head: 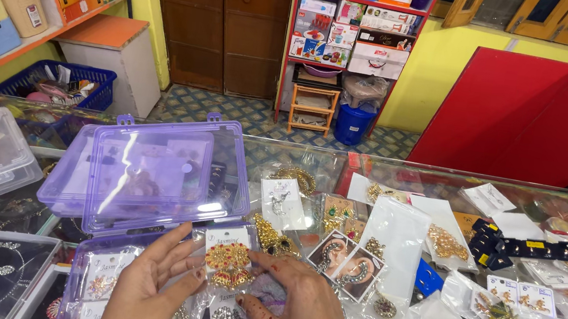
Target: The person sorts various pairs of earrings and jewelry items, removing them from a pile, wiping them with a cloth, and placing them into specific compartments of a purple plastic storage box.
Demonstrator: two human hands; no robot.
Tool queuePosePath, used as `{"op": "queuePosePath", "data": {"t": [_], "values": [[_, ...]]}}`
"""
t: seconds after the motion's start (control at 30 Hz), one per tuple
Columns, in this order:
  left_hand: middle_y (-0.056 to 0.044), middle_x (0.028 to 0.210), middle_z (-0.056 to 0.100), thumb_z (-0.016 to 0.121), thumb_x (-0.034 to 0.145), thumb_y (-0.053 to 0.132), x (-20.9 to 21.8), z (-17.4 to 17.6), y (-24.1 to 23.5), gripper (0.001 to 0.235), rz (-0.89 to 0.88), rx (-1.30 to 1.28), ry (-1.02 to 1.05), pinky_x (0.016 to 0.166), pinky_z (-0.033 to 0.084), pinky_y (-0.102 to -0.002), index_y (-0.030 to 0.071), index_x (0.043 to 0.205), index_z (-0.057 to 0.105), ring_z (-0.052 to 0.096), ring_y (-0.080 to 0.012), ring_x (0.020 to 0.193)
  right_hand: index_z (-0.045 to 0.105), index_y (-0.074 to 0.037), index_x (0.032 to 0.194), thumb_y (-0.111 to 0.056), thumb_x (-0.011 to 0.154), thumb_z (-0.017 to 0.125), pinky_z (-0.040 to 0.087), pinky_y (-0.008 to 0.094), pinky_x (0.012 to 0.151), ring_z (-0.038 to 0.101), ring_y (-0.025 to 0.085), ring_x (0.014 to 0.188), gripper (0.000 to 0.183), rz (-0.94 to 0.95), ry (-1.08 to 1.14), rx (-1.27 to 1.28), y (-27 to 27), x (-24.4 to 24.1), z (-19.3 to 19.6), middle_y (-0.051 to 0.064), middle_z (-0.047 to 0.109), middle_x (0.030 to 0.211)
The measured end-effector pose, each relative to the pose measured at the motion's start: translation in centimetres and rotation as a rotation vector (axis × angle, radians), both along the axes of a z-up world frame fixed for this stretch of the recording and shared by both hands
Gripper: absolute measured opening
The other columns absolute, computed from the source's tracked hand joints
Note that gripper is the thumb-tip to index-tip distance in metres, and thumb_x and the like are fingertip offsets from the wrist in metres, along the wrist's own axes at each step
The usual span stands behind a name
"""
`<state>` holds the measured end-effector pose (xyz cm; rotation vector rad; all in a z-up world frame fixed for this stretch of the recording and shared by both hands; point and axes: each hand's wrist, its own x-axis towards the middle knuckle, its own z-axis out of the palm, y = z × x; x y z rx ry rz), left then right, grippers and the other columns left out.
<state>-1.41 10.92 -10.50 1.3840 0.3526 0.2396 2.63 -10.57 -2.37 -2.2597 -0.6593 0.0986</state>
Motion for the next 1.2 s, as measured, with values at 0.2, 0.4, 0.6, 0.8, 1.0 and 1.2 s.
{"op": "queuePosePath", "data": {"t": [0.2,0.4,0.6,0.8,1.0,1.2], "values": [[-0.016,0.142,0.062,0.066,0.085,-0.01,0.1,-0.7,0.1,0.068,-0.062,0.127,0.166,0.096,0.063,-0.037,0.007,0.149,0.052,0.068,-0.0249,0.125,0.074,-0.015,0.121,-0.023,0.07,0.086,0.052,0.038,0.1,0.07,0.026,0.114,0.053,-0.036,0.058,-0.119,0.4,0.1,0.6,0.009,0.074,0.12],[-0.014,0.135,0.067,0.065,0.084,-0.011,0.6,-1.3,-0.4,0.064,-0.034,0.182,0.2,0.091,0.061,-0.036,0.005,0.145,0.056,0.066,-0.0199,0.125,0.075,-0.021,0.122,-0.025,0.074,0.084,0.054,0.04,0.092,0.068,0.028,0.108,0.048,-0.047,0.016,-0.23,1.1,-0.1,0.9,0.005,0.068,0.122],[-0.009,0.131,0.072,0.071,0.084,-0.004,0.3,0.8,-1.5,0.065,0.029,0.438,0.31,0.091,0.064,-0.03,0.015,0.145,0.06,0.07,-0.0142,0.122,0.077,-0.02,0.121,-0.026,0.08,0.081,0.054,0.041,0.09,0.067,0.025,0.107,0.042,-0.056,-0.016,-0.334,1.9,-0.3,0.8,0.005,0.064,0.114],[-0.009,0.149,0.055,0.075,0.078,0.002,0.2,2.4,-2.3,0.068,-0.005,1.045,0.302,0.108,0.043,-0.042,0.013,0.144,0.059,0.053,-0.0288,0.13,0.076,-0.015,0.121,-0.024,0.081,0.08,0.054,0.042,0.09,0.065,0.028,0.106,0.041,-0.015,-0.058,-0.389,2.1,-0.3,0.8,0.012,0.061,0.114],[-0.011,0.151,0.052,0.063,0.088,0.008,0.0,2.1,-3.4,0.056,-0.017,1.187,0.396,0.103,0.051,-0.04,0.015,0.143,0.059,0.059,-0.0273,0.118,0.075,-0.014,0.123,-0.023,0.082,0.078,0.054,0.044,0.089,0.064,0.032,0.107,0.042,0.017,-0.073,-0.416,2.2,-0.2,0.4,0.015,0.061,0.115],[-0.01,0.152,0.048,0.061,0.089,0.026,-0.4,2.6,-4.0,0.057,-0.006,1.258,0.412,0.09,0.053,-0.044,0.019,0.145,0.057,0.055,-0.0276,0.119,0.075,-0.014,0.121,-0.023,0.082,0.078,0.053,0.046,0.087,0.064,0.034,0.109,0.04,0.015,-0.107,-0.421,2.2,-0.2,0.2,0.016,0.06,0.116]]}}
